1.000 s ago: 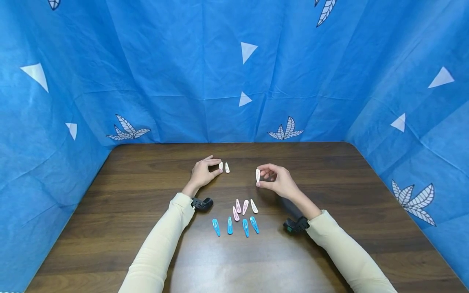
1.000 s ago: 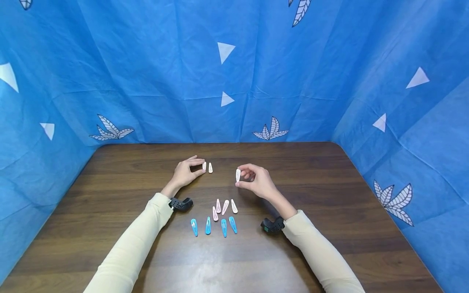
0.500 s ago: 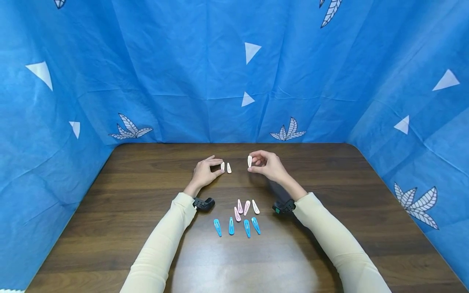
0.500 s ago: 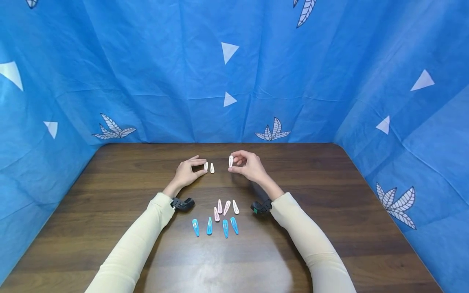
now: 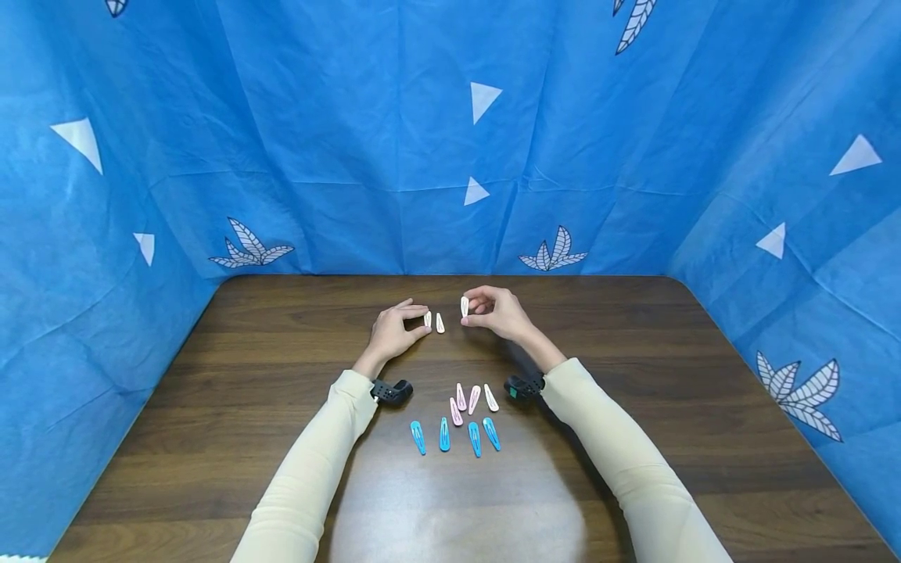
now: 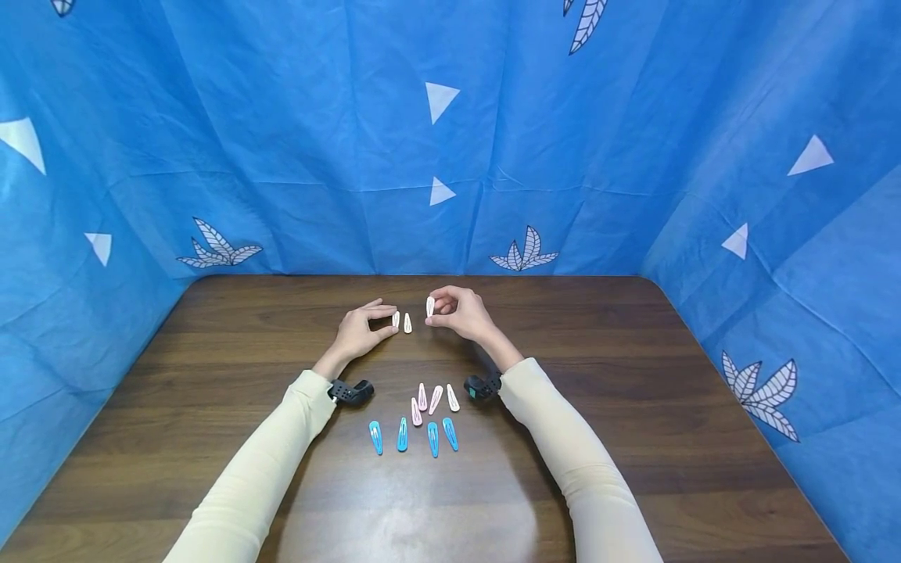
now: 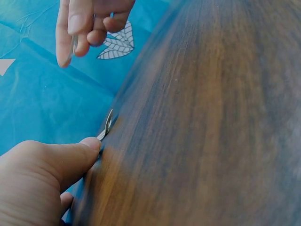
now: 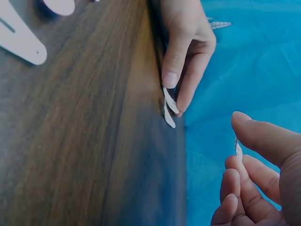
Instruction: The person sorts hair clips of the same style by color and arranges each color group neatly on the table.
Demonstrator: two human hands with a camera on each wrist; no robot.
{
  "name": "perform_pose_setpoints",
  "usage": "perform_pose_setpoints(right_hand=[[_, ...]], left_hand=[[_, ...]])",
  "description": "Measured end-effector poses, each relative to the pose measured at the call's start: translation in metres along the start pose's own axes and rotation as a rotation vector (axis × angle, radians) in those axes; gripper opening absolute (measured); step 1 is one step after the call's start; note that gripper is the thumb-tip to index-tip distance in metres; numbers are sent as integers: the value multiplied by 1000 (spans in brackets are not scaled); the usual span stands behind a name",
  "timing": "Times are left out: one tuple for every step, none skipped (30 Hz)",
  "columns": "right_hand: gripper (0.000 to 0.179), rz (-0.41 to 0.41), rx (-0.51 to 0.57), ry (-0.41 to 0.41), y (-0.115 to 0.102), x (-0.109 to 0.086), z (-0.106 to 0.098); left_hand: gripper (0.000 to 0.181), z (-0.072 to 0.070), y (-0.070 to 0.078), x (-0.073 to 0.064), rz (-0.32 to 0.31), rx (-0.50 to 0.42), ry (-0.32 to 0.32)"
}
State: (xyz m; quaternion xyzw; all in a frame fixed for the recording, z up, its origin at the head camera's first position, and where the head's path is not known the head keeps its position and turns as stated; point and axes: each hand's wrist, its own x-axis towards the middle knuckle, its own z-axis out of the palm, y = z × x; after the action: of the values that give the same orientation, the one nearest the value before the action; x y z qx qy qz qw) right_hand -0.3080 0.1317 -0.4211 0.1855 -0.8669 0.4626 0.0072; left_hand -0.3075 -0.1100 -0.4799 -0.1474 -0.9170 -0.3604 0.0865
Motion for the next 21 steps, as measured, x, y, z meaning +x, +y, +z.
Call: perform_pose_setpoints(right_hand=[[45, 6, -2, -6, 1, 2, 2], [45, 13, -3, -11, 2, 4, 3], [45, 19, -4, -15, 2, 5, 5], [45, 26, -4, -20, 4, 7, 7], [44, 30, -8, -25, 5, 8, 9], [45, 33, -10, -30, 6, 10, 11], [45, 41, -11, -34, 8, 11, 13], [45, 45, -13, -39, 9, 12, 15], [45, 48, -16, -44, 10, 13, 17], [45, 50, -21, -49, 12, 13, 19], [45, 51, -22, -53, 13, 14, 20], [45, 54, -22, -57, 14, 14, 22], [45, 57, -24, -62, 15, 15, 23], [44, 57, -26, -67, 16, 15, 25], [44, 59, -29, -71, 17, 16, 26], [44, 60, -33, -74, 18, 16, 26], [44, 60, -37, -77, 19, 17, 27], [44, 60, -44, -80, 19, 17, 27], [43, 60, -51, -83, 19, 17, 28], [43, 60, -59, -85, 19, 17, 28], [43, 63, -64, -87, 19, 17, 28]], left_hand=[[43, 0, 0, 0, 0, -1, 0], [43, 0, -1, 0, 1, -2, 0], [43, 0, -1, 0, 1, -3, 0], [43, 0, -1, 0, 1, -4, -1], [43, 0, -1, 0, 1, -4, -1], [43, 0, -1, 0, 2, -3, -1], [43, 0, -1, 0, 4, -1, 0], [43, 0, -1, 0, 7, 0, 0], [43, -1, -1, 0, 9, -1, 0], [43, -1, -1, 0, 10, -2, 0], [43, -1, 0, -1, 11, -2, -1], [43, -1, 0, -1, 10, -4, -1], [43, -1, 0, -1, 9, -6, -2], [43, -1, 0, -1, 6, -7, -3], [43, -2, 1, -1, 3, -9, -4], [43, -2, 1, -1, 0, -8, -5], [43, -2, 1, -1, 0, -5, -5], [44, -2, 1, -1, -1, -4, -5], [44, -2, 1, -1, -1, -1, -7], [44, -2, 1, -1, 1, 0, -7], [44, -2, 1, -1, 1, 1, -8]])
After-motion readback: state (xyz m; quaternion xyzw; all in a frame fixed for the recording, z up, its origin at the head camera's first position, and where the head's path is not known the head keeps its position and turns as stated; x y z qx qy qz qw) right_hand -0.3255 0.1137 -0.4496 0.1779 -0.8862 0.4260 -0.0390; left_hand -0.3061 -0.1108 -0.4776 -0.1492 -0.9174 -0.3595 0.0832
